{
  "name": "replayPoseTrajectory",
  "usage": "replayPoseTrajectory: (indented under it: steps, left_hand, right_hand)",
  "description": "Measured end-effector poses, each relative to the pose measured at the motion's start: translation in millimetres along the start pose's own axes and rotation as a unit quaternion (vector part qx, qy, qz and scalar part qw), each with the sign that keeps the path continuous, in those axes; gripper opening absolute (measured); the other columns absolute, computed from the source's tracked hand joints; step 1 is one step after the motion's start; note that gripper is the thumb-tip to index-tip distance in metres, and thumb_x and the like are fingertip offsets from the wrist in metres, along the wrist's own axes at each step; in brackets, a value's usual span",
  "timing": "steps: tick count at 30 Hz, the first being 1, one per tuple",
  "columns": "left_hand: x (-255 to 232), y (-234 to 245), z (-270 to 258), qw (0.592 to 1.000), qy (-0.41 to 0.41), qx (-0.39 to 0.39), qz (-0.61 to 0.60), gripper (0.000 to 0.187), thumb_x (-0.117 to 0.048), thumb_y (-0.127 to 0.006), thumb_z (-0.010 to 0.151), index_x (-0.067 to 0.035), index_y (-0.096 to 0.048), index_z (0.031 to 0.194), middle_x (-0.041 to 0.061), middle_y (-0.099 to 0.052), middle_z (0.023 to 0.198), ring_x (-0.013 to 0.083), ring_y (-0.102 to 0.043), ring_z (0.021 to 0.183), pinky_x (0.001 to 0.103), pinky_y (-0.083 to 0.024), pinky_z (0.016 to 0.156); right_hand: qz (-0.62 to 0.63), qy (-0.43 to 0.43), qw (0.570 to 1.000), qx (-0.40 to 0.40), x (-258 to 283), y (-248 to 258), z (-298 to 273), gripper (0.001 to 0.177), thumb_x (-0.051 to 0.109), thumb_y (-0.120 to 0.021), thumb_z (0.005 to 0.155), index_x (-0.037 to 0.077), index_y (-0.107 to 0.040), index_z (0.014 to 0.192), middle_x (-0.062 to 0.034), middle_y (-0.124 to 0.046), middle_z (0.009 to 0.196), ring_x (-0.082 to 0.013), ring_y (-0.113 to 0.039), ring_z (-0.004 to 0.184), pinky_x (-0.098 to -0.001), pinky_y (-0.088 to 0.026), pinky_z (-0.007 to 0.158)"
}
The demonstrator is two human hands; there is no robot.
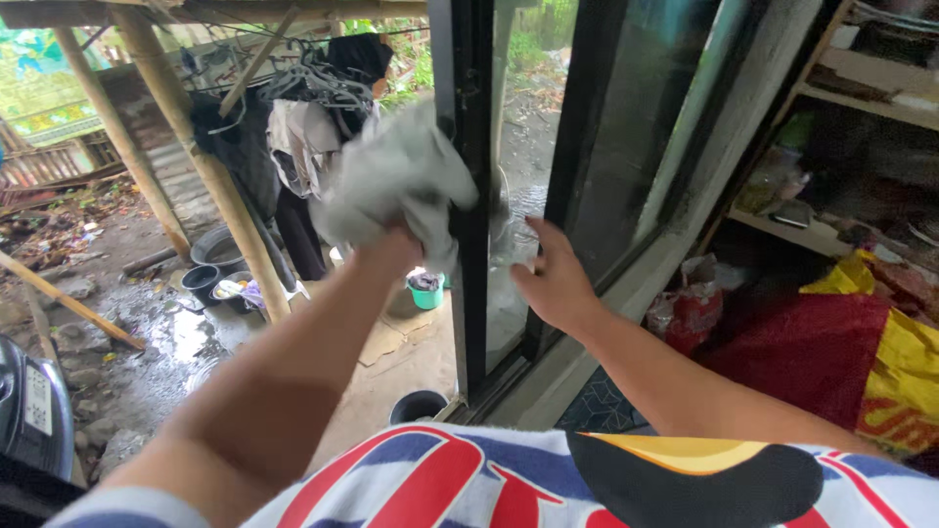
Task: The person wipes a glass window with a cloth, moving the cloth across the surface in repeated strokes to clean it. The person uses both hands to hold and maneuver the cloth while cleaning different sections of the window.
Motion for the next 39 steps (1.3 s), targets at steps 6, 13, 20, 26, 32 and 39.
replayPoseTrajectory:
  steps: [6,13,20,26,32,39]
  left_hand:
    - [-20,-6,82,0.973,-0.083,-0.016,0.216,0.046,-0.038,-0.063,0.094,-0.015,-0.062,0.133,0.021,-0.061,0.132,0.0373,-0.059,0.121,0.047,-0.044,0.102]
    - [96,-8,33,0.586,-0.275,0.161,0.745,0.048,-0.032,-0.068,0.089,-0.017,-0.062,0.135,0.022,-0.054,0.138,0.0391,-0.052,0.128,0.045,-0.037,0.108]
    - [-36,-35,134,0.572,-0.232,0.222,0.755,0.031,-0.024,-0.065,0.099,-0.013,-0.066,0.128,0.012,-0.062,0.127,0.0284,-0.058,0.12,0.046,-0.043,0.105]
    - [-74,-46,179,0.908,-0.08,0.372,-0.176,0.02,-0.02,-0.063,0.107,-0.003,-0.071,0.115,0.013,-0.072,0.106,0.0253,-0.069,0.098,0.044,-0.056,0.091]
    - [112,-48,96,0.839,-0.134,0.118,0.515,0.021,-0.019,-0.063,0.103,-0.004,-0.07,0.117,0.014,-0.071,0.108,0.0271,-0.069,0.1,0.044,-0.055,0.091]
    - [127,-53,65,0.717,-0.174,0.166,0.654,0.025,-0.019,-0.063,0.099,-0.005,-0.069,0.119,0.015,-0.071,0.111,0.0291,-0.068,0.103,0.045,-0.055,0.09]
  right_hand:
    - [-0.028,0.027,0.999,-0.025,24,20,-9,0.082,0.022,-0.07,0.09,0.018,-0.033,0.162,-0.0125,-0.013,0.175,-0.0392,-0.054,0.132,-0.0456,-0.049,0.103]
    - [-0.102,-0.046,0.994,-0.01,1,42,-22,0.067,0.029,-0.068,0.092,0.023,-0.04,0.153,-0.0113,-0.014,0.17,-0.0364,-0.026,0.152,-0.0467,-0.039,0.114]
    - [-0.087,-0.051,0.995,-0.003,-12,41,-20,0.064,0.028,-0.067,0.092,0.02,-0.045,0.151,-0.0144,-0.016,0.168,-0.0369,-0.023,0.153,-0.0471,-0.035,0.117]
    - [-0.078,-0.052,0.996,-0.003,-14,34,-20,0.062,0.028,-0.067,0.09,0.02,-0.048,0.148,-0.0129,-0.02,0.168,-0.0352,-0.028,0.152,-0.0457,-0.037,0.116]
    - [-0.091,-0.05,0.995,0.011,-10,36,-19,0.059,0.027,-0.069,0.09,0.019,-0.052,0.147,-0.0128,-0.025,0.166,-0.0359,-0.029,0.151,-0.0451,-0.035,0.117]
    - [-0.085,-0.058,0.995,0.009,-23,43,-20,0.056,0.026,-0.068,0.092,0.019,-0.053,0.145,-0.011,-0.026,0.166,-0.0348,-0.034,0.15,-0.0438,-0.039,0.115]
Point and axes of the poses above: each hand's wrist, its own z-axis towards the middle knuckle, its own y-axis out of the back of the hand, x = y × z, the point moved 2 cm from there along z, towards the middle knuckle
